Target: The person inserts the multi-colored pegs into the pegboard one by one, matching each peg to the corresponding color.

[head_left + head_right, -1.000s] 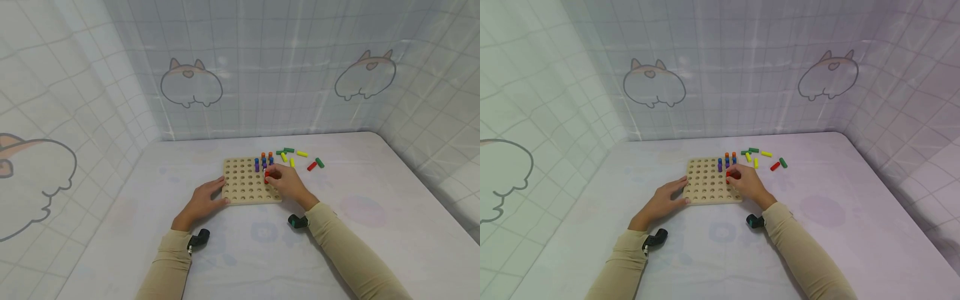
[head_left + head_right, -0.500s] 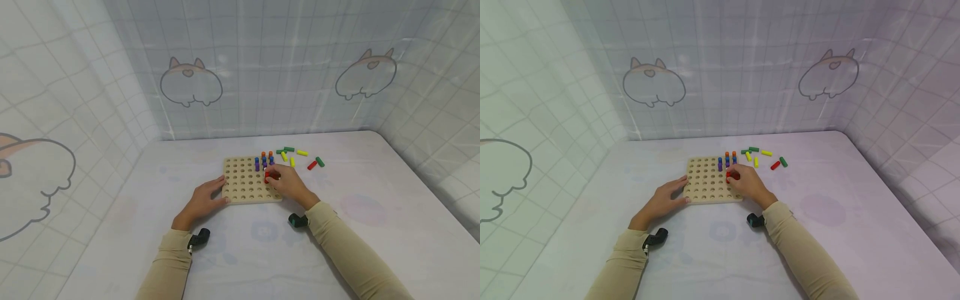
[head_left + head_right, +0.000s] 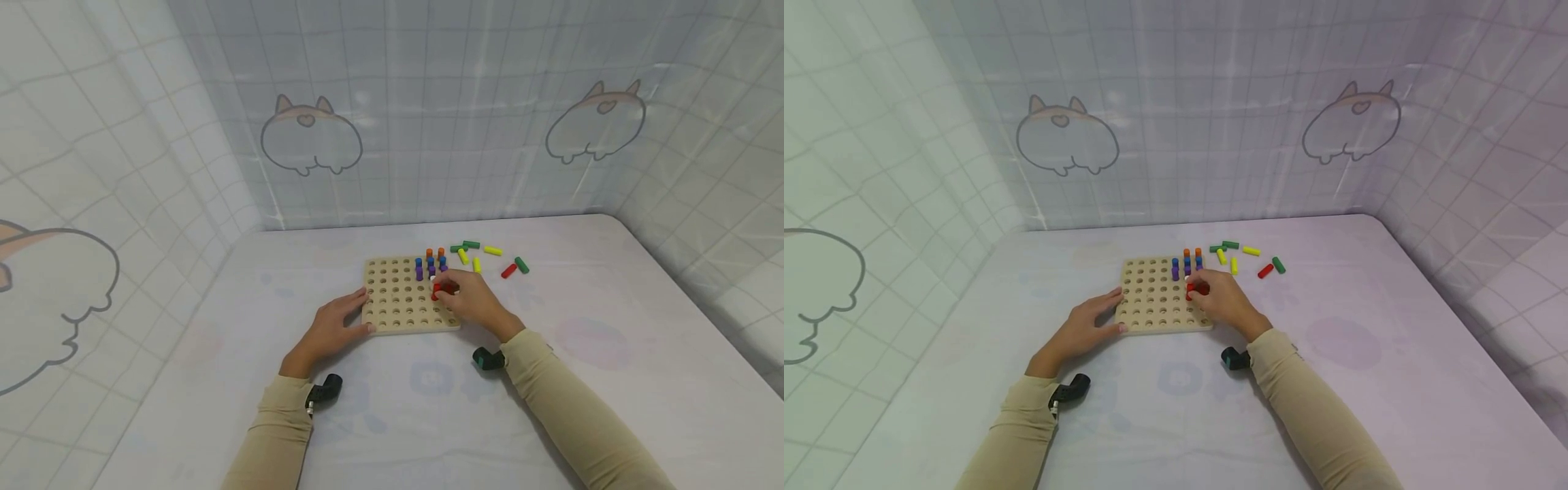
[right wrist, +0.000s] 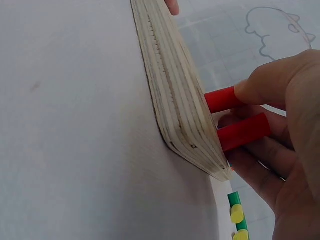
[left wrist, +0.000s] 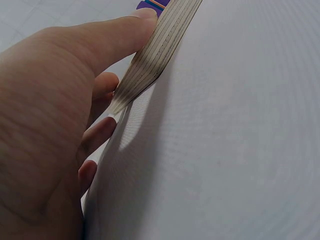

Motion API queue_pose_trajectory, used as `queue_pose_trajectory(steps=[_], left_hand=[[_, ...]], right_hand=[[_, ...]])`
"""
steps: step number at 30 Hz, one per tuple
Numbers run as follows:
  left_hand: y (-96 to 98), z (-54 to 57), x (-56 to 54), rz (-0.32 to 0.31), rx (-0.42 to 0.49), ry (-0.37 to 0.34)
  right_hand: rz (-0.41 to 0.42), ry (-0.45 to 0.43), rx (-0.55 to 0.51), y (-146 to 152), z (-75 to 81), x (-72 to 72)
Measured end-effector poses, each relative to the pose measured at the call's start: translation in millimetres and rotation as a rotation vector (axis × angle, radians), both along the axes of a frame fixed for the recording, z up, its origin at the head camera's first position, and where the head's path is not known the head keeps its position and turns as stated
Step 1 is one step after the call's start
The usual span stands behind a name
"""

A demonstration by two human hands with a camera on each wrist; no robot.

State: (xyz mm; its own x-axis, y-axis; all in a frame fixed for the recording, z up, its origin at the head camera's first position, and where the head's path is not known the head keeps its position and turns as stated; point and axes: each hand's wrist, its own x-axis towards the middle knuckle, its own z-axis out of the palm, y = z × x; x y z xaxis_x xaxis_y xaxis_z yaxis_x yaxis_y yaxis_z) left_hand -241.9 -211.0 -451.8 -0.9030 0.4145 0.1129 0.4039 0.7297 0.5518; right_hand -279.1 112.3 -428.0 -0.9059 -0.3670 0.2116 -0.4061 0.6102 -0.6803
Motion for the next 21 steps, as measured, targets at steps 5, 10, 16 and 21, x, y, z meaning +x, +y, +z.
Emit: queue_pose_trajectory(steps=[5,10,16,21], left_hand=[[-0.7,-1.0,-1.2,-0.007,0.001,0.013],[-1.1,-1.1,-1.0,-0.007,-0.001,0.017],[-0.4,0.5,-0.5,-0.011,0.009,0.016],[-0.4,0.1,-0.5,-0.01,0.005,0.014]], right_hand=[[-0.008,-0.044,-0.07,4.7,4.4,1.6],[-0.073,-0.076,-0.172,17.7,11.2,-0.9],[-0.191,-0.035,-0.196,48.0,14.3,-9.8],[-0.309,-0.009,-0.193,77.4,11.8,-16.8]])
